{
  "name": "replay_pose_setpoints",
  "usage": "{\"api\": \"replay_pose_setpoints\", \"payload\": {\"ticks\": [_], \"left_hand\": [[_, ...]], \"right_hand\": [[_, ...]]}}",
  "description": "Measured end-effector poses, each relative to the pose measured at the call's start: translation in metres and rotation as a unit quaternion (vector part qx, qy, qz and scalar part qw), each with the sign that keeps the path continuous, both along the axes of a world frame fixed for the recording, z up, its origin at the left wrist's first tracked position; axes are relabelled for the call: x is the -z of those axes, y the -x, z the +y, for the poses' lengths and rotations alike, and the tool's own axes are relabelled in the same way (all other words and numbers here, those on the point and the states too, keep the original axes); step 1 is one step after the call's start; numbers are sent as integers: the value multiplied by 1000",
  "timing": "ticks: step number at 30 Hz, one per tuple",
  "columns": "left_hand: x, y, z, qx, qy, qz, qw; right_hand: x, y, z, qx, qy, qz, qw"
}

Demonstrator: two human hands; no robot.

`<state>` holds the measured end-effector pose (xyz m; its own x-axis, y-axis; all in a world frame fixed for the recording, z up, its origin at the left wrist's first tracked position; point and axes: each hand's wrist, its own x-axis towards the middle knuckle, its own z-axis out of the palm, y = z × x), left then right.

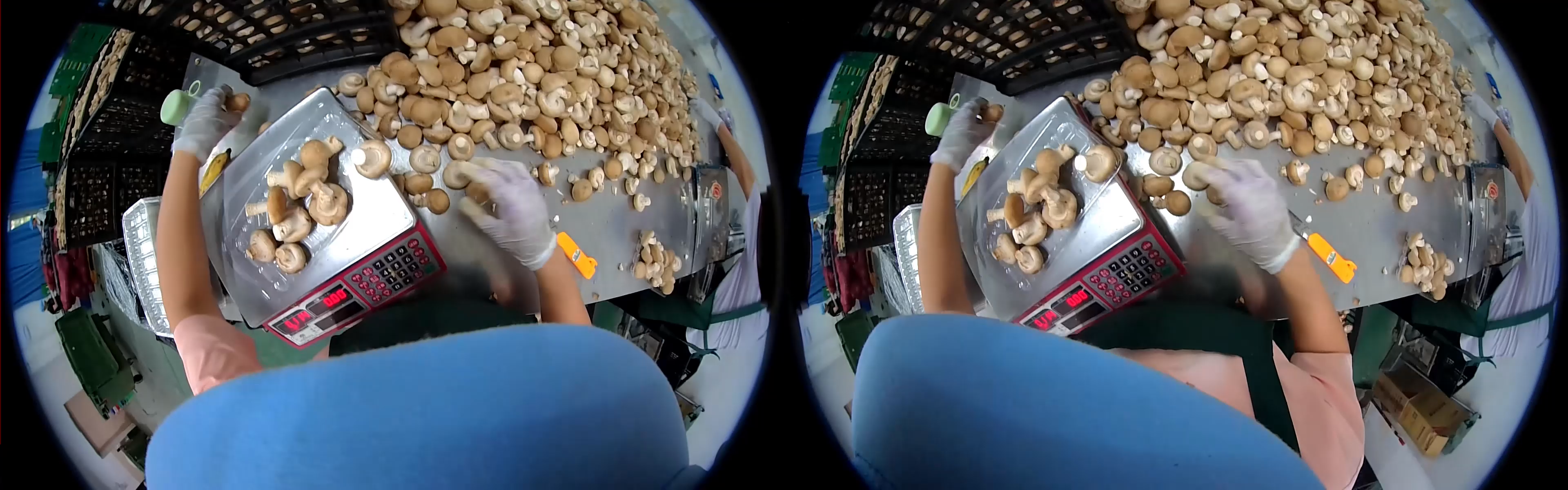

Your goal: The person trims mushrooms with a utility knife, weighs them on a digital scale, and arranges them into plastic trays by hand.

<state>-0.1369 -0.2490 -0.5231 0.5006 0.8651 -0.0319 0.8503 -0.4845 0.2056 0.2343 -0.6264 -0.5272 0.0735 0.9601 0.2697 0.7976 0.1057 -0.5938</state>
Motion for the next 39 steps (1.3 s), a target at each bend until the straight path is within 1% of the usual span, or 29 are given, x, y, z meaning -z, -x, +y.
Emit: {"api": "replay_pose_setpoints", "payload": {"ticks": [1,2,3,4,6,8,11,12,13,15,16,17,18,19,21,22,24,25,26,27,28,29,30,31,33,35,36,38,39], "left_hand": [[-43,-13,-44,-33,27,-44,998],[-47,1,-58,-1,6,-135,991],[-63,8,-82,3,-17,-132,991],[-80,10,-114,0,6,-193,981],[-85,21,-165,4,-5,-327,945],[-97,27,-217,5,-9,-261,965],[-90,29,-274,-37,34,-201,978],[-86,23,-288,-32,34,-229,972],[-84,21,-297,-16,13,-193,981],[-77,23,-304,-15,33,-229,973],[-74,25,-308,-33,57,-267,962],[-73,25,-311,-50,78,-306,947],[-74,24,-314,-61,64,-312,946],[-78,23,-316,-85,75,-305,946],[-80,26,-320,-36,10,-230,972],[-80,23,-318,-47,5,-232,972],[-78,17,-317,-26,-53,-148,987],[-78,15,-318,-34,-56,-150,987],[-77,15,-320,-44,-18,-208,977],[-76,16,-319,-52,20,-265,963],[-62,24,-316,-79,25,-320,944],[-64,26,-315,-84,20,-323,943],[-66,28,-315,-105,59,-342,932],[-67,30,-315,-126,99,-361,919],[-67,35,-313,-117,106,-355,921],[-65,35,-308,-62,41,-289,955],[-61,34,-305,-72,96,-331,936],[-59,31,-305,-46,84,-348,933],[-59,28,-305,-23,69,-365,928]], "right_hand": [[-3,7,5,-52,48,-71,995],[3,13,10,-57,48,-69,995],[13,18,15,-86,48,-106,990],[21,21,19,-114,46,-143,982],[30,24,27,-109,32,-155,981],[37,25,31,-95,-2,-217,972],[38,33,27,-88,1,-202,975],[42,33,27,-94,-20,-198,975],[45,32,25,-104,-27,-199,974],[52,30,27,-103,-32,-153,982],[55,28,24,-105,-49,-180,977],[55,28,21,-112,-26,-188,975],[48,32,21,-114,-10,-199,973],[39,35,24,-113,8,-213,970],[23,46,45,-131,71,-217,965],[14,54,51,-131,108,-240,956],[32,55,62,-142,88,-272,948],[41,53,65,-142,73,-300,940],[26,55,61,-142,106,-271,946],[20,53,54,-147,102,-274,945],[15,47,46,-150,93,-224,959],[13,39,38,-152,85,-174,969],[31,27,33,-155,5,-131,979],[37,19,26,-161,3,-134,978],[41,10,15,-121,15,-153,981],[40,12,15,-104,46,-165,980],[34,14,18,-97,79,-173,977],[25,24,29,-80,136,-207,965],[21,29,34,-76,134,-209,966]]}}
